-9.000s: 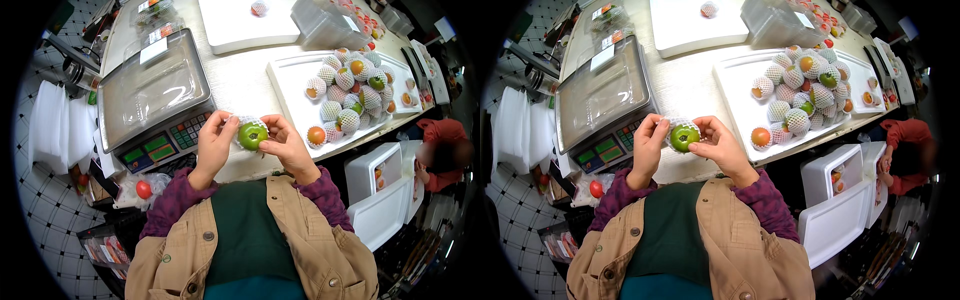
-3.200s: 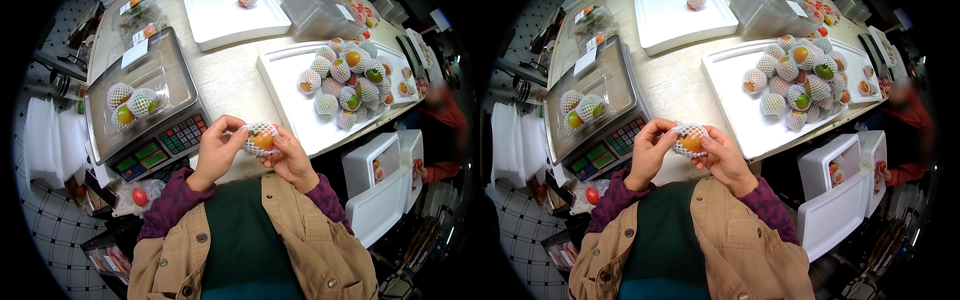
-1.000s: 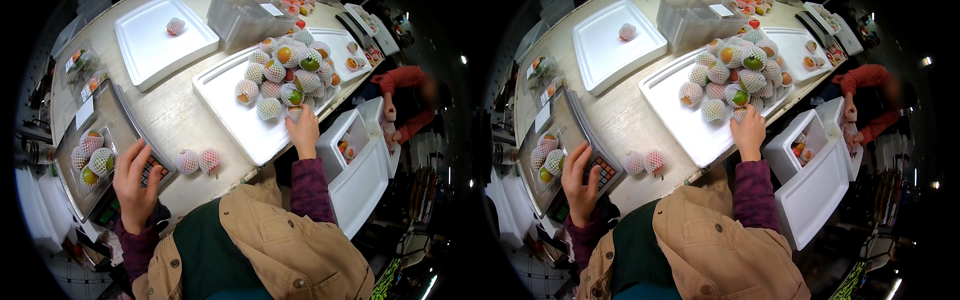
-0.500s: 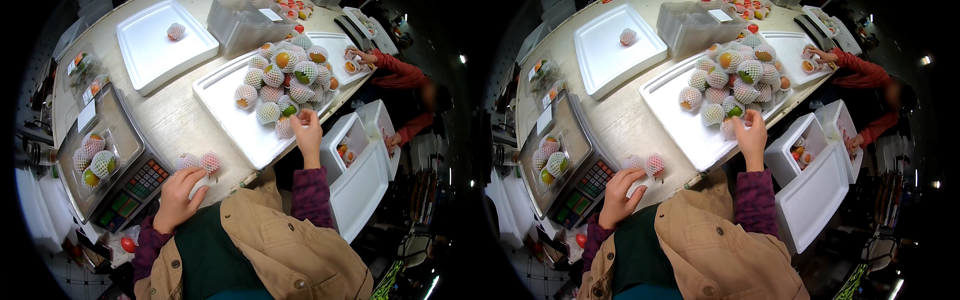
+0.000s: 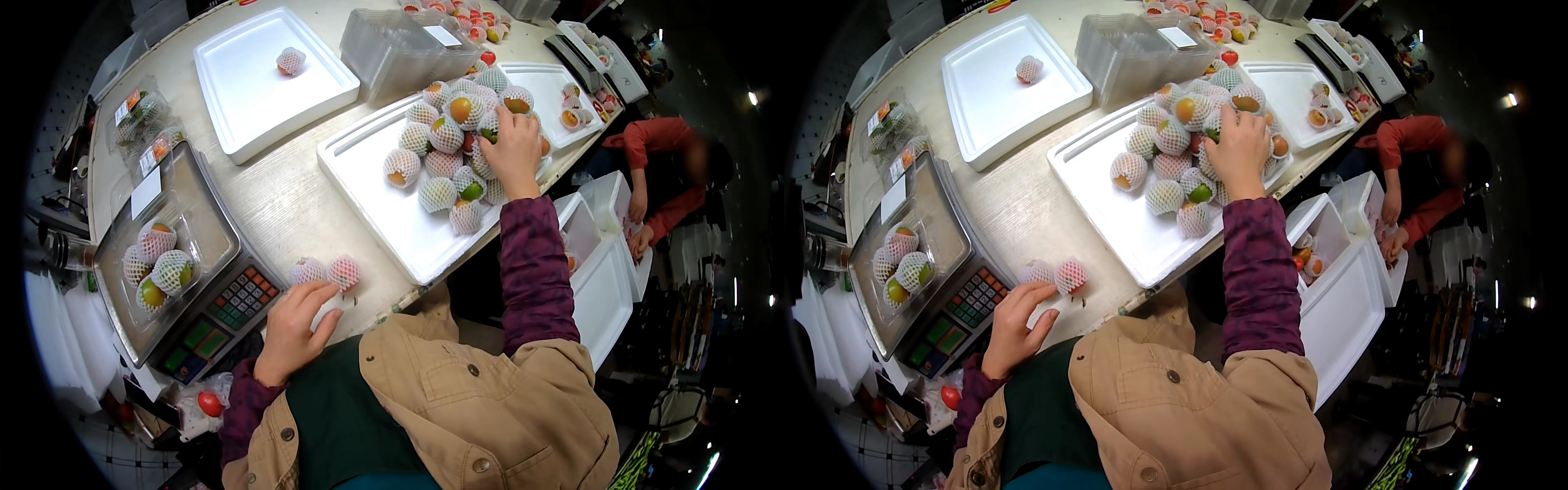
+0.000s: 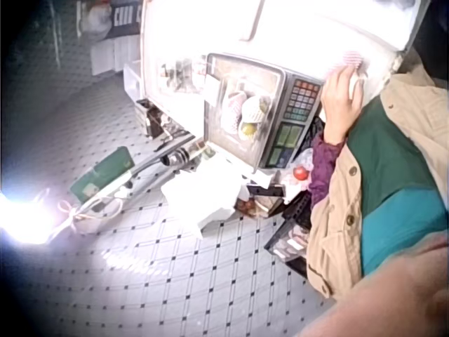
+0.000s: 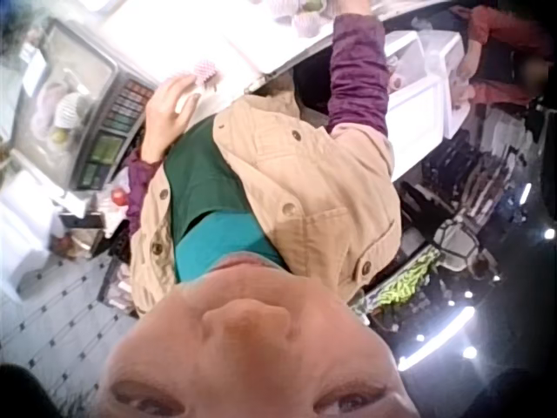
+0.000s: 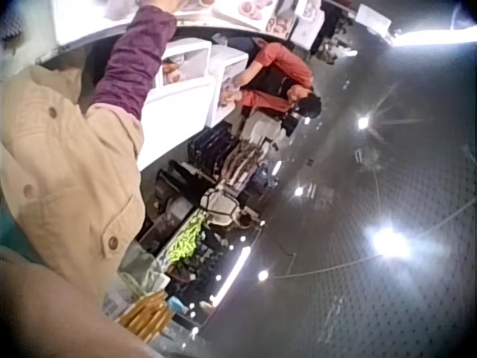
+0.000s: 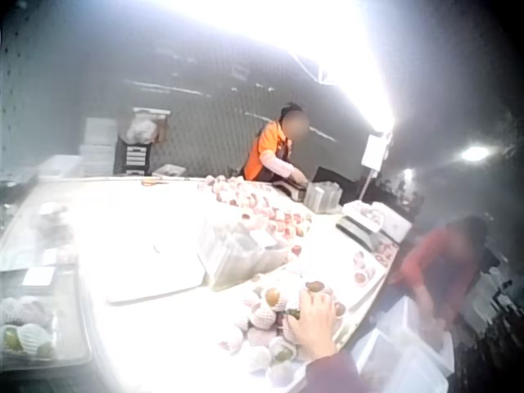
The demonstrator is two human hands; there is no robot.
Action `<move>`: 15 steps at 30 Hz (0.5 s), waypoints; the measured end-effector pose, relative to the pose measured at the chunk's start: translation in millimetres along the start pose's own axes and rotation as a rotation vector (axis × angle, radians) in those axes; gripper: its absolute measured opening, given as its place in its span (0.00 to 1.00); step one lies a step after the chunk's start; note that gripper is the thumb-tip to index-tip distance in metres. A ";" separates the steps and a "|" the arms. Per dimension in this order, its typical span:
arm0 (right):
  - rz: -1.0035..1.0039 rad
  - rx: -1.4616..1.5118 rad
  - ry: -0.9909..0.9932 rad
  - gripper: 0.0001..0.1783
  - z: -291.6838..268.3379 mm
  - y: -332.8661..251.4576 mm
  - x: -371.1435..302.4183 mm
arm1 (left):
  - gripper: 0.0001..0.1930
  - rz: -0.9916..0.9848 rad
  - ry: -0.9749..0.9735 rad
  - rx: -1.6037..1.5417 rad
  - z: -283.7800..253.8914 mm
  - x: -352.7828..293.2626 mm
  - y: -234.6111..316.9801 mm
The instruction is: The person picks individual fruits wrapped in protective foam nets from a tray and places them into clear plastic containers. They arrange the fruit inside the containers, close the lids, and move the finished packages to a stack on the counter. The process is repeated continuously with different fruits.
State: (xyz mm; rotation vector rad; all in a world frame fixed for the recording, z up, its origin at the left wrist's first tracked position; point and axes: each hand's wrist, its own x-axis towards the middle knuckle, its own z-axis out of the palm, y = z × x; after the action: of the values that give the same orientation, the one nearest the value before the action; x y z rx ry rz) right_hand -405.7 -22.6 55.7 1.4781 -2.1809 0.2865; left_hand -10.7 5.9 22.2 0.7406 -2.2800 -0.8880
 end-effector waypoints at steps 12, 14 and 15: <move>-0.443 0.671 -0.445 0.28 -12.3 -83.3 -74.6 | 0.14 -0.002 -0.033 0.010 -1.7 -1.2 -2.0; -0.461 0.637 -0.296 0.27 -20.6 -68.6 -42.8 | 0.14 -0.020 -0.011 0.016 -0.4 -5.3 -6.1; -0.441 0.555 -0.181 0.26 -18.0 -59.9 -21.2 | 0.14 -0.030 0.001 0.017 0.6 -7.5 -6.7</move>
State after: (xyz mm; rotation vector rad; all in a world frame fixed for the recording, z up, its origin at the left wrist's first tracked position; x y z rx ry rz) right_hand -339.6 -21.1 54.8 2.3169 -1.9147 0.6589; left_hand -4.1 6.9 14.6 0.7849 -2.2831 -0.8829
